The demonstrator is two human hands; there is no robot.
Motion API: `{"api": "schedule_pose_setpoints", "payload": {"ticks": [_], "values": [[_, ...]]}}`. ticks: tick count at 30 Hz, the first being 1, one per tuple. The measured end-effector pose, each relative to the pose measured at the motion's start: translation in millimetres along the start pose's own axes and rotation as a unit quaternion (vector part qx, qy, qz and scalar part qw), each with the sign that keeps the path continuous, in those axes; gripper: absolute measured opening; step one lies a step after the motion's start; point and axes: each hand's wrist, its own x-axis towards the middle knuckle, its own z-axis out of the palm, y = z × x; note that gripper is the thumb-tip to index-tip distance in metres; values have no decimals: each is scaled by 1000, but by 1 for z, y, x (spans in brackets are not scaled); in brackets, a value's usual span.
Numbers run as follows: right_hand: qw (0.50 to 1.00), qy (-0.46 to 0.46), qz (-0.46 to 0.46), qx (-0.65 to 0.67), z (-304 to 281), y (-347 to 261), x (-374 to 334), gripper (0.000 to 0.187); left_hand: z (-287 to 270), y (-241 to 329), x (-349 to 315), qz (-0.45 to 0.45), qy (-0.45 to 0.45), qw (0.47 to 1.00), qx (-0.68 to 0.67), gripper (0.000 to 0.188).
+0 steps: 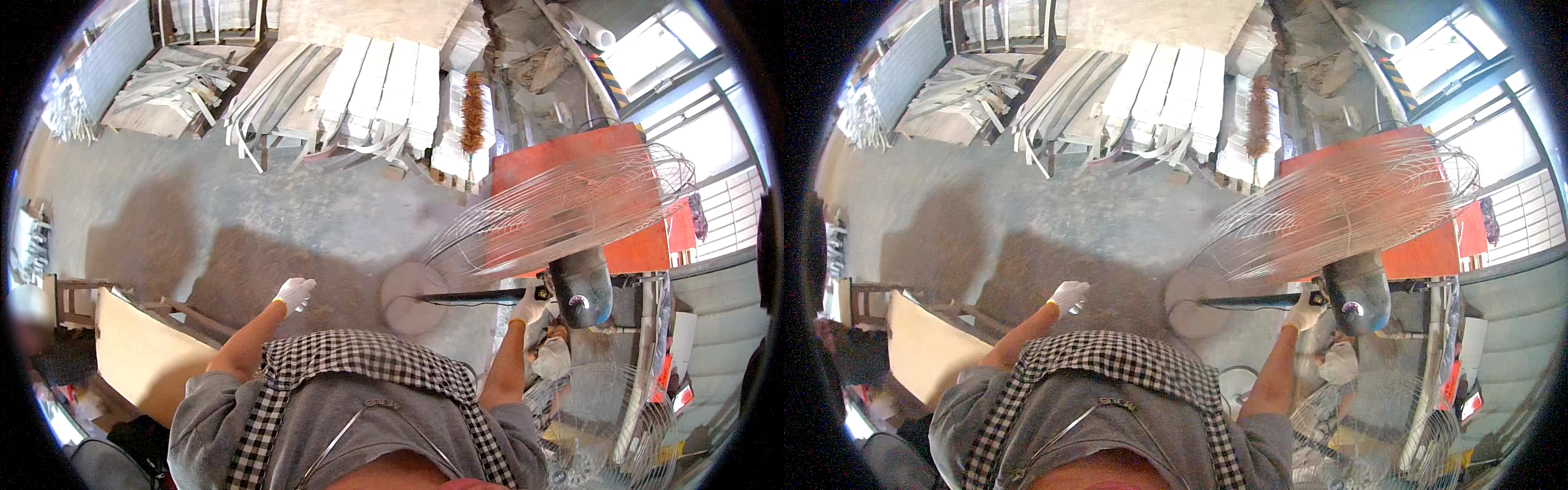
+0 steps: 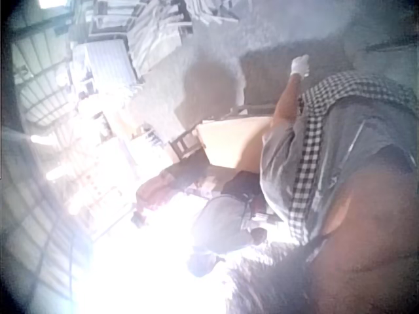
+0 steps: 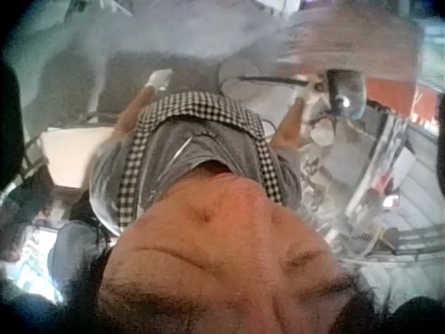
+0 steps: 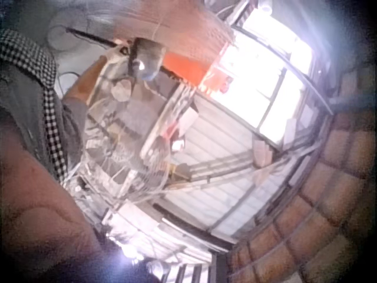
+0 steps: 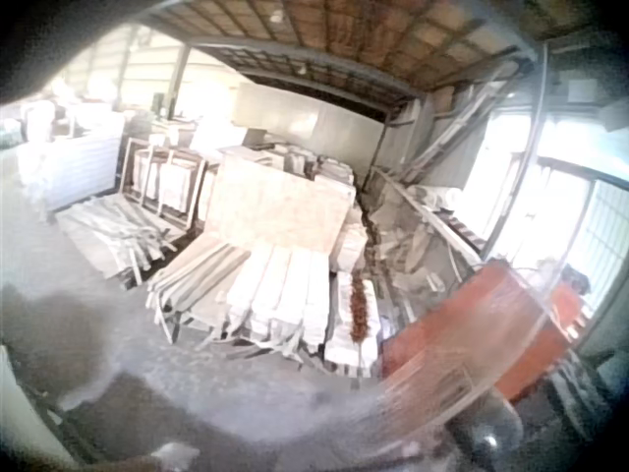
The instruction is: The person stacks white rectangular tiles on the floor, then moves to a table to pick up more tiles and place them on a stack. The person also uses a red broom to sweep dust off the stacked tiles.
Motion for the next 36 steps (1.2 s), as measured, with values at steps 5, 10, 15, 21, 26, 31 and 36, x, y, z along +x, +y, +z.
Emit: {"api": "schedule_pose_setpoints", "payload": {"ticks": [5, 10, 15, 21, 26, 31, 36], "values": [[999, -31, -26, 31, 18, 5, -8, 78, -1, -20, 26, -23, -6, 1000, 8, 40], [995, 7, -17, 95, 47, 82, 1, 84, 11, 26, 37, -24, 4, 1000, -19, 39], [989, -70, 124, 38, 75, 60, -63, 80, -27, 56, 48, -26, 25, 999, -24, 36], [971, -45, 236, -22, 71, 65, -122, 59, -68, 92, 93, -14, 22, 999, 33, 35], [945, -112, 308, -17, 103, 87, -199, 44, -103, 138, 164, -56, -74, 995, 28, 23], [897, -296, 328, -34, 172, 73, -298, 31, -165, 181, 262, 395, -96, 827, 389, 24], [855, -489, 37, -169, 243, 33, -355, 25, -203, 280, 290, 40, -137, 973, 182, 31]]}}
